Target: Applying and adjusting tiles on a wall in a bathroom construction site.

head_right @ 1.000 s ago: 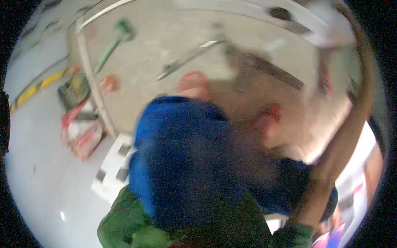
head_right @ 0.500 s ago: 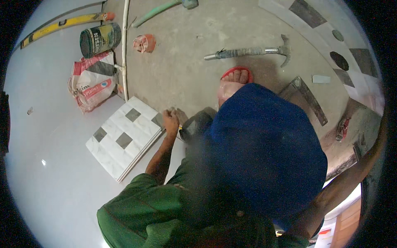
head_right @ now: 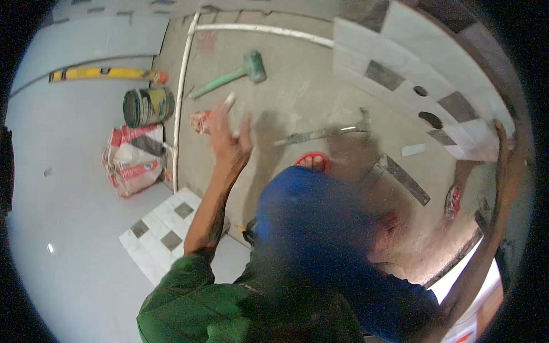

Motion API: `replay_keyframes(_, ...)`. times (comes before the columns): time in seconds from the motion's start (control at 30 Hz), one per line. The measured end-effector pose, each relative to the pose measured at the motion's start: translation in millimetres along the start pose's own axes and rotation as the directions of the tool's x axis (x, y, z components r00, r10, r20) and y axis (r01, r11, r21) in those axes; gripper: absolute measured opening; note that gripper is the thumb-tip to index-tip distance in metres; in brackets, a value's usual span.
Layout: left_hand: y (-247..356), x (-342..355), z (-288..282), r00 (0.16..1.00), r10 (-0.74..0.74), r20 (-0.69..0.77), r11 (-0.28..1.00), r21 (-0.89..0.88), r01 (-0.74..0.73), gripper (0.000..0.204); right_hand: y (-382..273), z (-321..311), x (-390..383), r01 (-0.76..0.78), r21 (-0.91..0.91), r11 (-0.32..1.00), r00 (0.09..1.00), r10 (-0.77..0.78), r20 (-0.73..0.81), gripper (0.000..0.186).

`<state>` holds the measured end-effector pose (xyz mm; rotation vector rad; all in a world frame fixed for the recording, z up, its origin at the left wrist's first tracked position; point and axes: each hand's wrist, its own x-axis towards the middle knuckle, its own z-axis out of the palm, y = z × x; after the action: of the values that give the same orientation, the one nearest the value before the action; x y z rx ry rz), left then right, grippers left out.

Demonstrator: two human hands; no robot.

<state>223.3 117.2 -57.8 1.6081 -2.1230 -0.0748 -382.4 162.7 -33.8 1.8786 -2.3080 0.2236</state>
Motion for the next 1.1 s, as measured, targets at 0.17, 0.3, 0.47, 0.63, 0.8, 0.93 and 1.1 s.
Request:
replay_keyframes(0.17, 163, 134, 18, 0.703, 0.702, -0.115, 0.681, -0.179, -0.71, 0.057, -38, -31, -51, -0.193, -0.023, 0.981, 0.972, 0.194, 0.133, 0.037)
replay_keyframes(0.3, 228, 153, 18, 0.452, 0.855, 0.255, 0.513, -0.292, -0.807, 0.056, -63, -65, -89, -0.456, 0.442, 0.772, 0.866, 0.272, 0.419, 0.04)
replay_keyframes(0.47, 241, 171, 24, 0.192, 0.889, 0.415, 0.411, -0.541, -0.734, 0.062, -75, -70, -120, -0.34, 0.354, 0.871, 0.929, 0.37, -0.02, 0.048)
replay_keyframes(0.63, 227, 170, 32, 0.111, 0.842, 0.528, 0.449, -0.572, -0.686, 0.046, -124, -35, -246, -0.858, 0.343, 0.382, 0.348, 0.924, -0.16, 0.05)
replay_keyframes(0.8, 222, 168, 51, 0.264, 0.714, 0.649, 0.611, -0.392, -0.688, 0.049, -303, 3, -430, -0.917, 0.193, -0.348, -0.283, 0.911, 0.299, 0.032)
replay_keyframes(0.93, 221, 182, 59, 0.284, 0.74, 0.609, 0.619, -0.453, -0.642, 0.058, -471, 43, -506, -0.822, -0.201, -0.533, -0.538, 0.61, 0.581, 0.047)
replay_keyframes(1.1, 230, 196, 68, 0.247, 0.803, 0.542, 0.539, -0.484, -0.69, 0.062, -563, 89, -518, -0.654, -0.051, -0.755, -0.699, 0.578, 0.421, 0.07)
